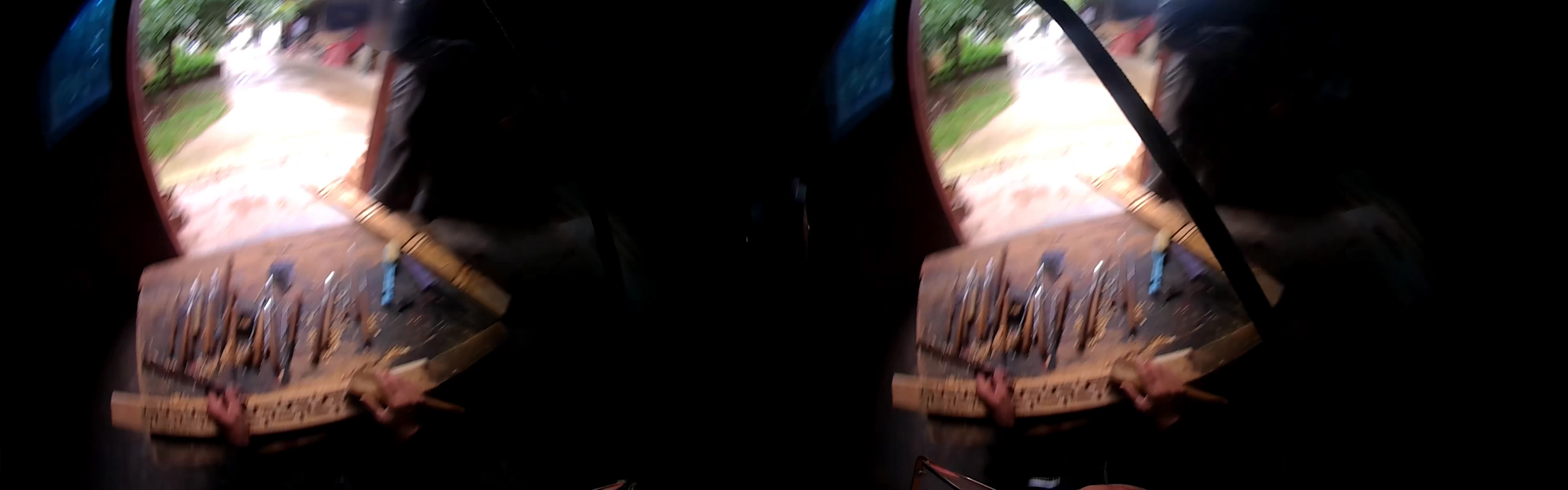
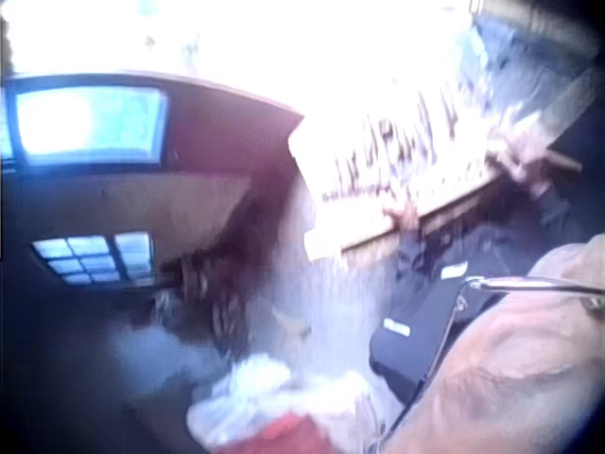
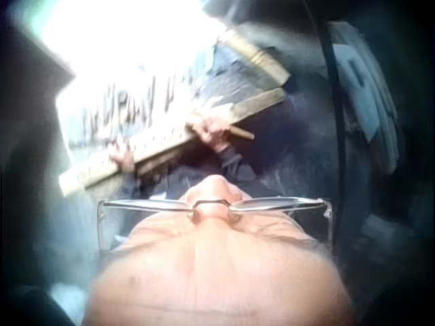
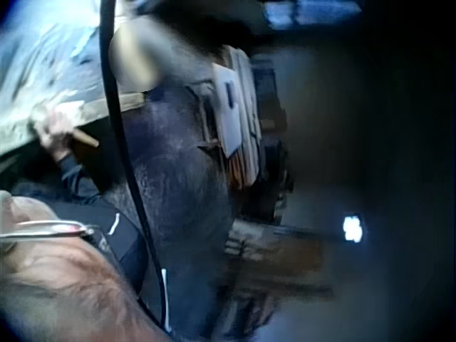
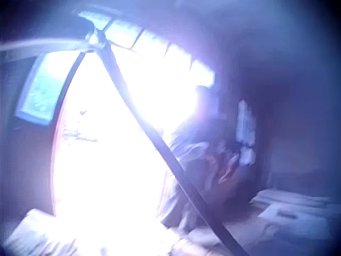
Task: The person carves a decorative geometric pattern into a wooden board using a chisel and a mallet. They strike the chisel repeatedly to remove small sections of wood and occasionally wipe shavings away by hand.
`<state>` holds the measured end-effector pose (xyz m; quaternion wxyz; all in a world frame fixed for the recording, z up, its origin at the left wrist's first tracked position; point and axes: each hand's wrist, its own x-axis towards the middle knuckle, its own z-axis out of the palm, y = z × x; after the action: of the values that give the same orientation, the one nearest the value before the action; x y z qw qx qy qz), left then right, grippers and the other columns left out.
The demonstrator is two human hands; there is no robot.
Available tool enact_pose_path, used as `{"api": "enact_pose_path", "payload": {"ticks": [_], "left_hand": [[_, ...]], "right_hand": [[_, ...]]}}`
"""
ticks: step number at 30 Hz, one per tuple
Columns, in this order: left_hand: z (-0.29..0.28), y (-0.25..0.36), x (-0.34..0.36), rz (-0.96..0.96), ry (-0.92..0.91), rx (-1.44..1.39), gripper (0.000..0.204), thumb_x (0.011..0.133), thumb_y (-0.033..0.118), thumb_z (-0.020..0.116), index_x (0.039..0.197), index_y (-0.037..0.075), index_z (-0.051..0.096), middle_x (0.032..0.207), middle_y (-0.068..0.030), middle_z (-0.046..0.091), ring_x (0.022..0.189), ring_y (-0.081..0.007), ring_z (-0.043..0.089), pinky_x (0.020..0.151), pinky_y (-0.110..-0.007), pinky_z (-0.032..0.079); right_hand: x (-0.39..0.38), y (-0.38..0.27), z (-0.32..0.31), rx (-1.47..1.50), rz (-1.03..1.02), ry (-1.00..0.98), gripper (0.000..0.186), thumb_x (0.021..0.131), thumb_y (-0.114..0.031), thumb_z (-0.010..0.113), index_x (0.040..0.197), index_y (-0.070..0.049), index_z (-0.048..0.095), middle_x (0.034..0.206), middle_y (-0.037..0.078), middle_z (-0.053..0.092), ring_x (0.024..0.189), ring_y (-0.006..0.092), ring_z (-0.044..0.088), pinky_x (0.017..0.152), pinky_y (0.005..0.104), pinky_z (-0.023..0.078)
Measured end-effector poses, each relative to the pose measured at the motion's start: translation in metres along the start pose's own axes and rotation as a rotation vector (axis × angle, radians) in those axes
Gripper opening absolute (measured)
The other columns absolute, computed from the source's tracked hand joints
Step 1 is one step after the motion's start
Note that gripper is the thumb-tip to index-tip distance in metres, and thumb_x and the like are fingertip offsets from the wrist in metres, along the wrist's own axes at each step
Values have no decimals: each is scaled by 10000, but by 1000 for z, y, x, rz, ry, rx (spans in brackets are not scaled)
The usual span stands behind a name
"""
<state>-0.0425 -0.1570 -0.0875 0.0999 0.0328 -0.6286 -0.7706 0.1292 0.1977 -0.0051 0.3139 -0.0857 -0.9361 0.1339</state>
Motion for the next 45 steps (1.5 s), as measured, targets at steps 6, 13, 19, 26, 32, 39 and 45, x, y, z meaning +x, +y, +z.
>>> {"api": "enact_pose_path", "payload": {"ticks": [6,13,19,26,32,39,45], "left_hand": [[27,56,-8,-77,58,115,104,1091,80,669,1171,22,635,963,-60,781,764,-95,696,688,-254,567],[47,79,38,208,67,106,77,1021,12,780,1077,-15,735,1000,-22,768,919,-100,712,826,-260,586],[95,66,131,474,-90,407,132,997,37,793,1129,41,786,932,-96,832,859,-149,794,741,-307,610],[108,29,149,511,-231,531,167,967,18,773,1127,7,728,907,-203,788,830,-305,811,711,-379,597],[105,32,147,594,-224,554,130,997,45,778,1124,26,756,919,-174,795,818,-220,792,692,-357,575],[23,87,101,515,-190,320,167,1044,-67,692,1191,3,727,1136,-109,805,1044,-204,781,877,-321,671],[-74,77,41,416,-106,532,171,1066,-75,646,1220,-10,677,1189,-112,754,1080,-209,752,922,-352,674]], "right_hand": [[7,-2,5,-106,-28,-6,680,986,-595,722,1424,-76,688,1263,159,743,1077,359,734,914,479,581],[6,-10,2,-94,-52,-34,664,1029,-571,670,1427,-40,672,1299,201,727,1116,436,721,962,502,578],[2,-9,6,-68,-40,-46,654,1037,-558,667,1414,-25,678,1292,204,726,1144,438,711,985,502,569],[9,-6,2,-99,-32,-87,638,1031,-518,694,1445,-34,657,1313,198,722,1160,435,708,990,498,567],[16,-14,-6,-36,0,-144,673,888,-306,865,1472,-61,636,1347,191,713,1202,430,702,1023,484,564],[12,-18,-19,-60,95,-221,877,718,-83,952,1523,-74,604,1455,189,684,1320,435,665,1105,479,550],[1,-15,-4,-174,69,-89,791,790,-201,948,1489,-30,622,1414,178,708,1272,432,689,1074,487,556]]}}
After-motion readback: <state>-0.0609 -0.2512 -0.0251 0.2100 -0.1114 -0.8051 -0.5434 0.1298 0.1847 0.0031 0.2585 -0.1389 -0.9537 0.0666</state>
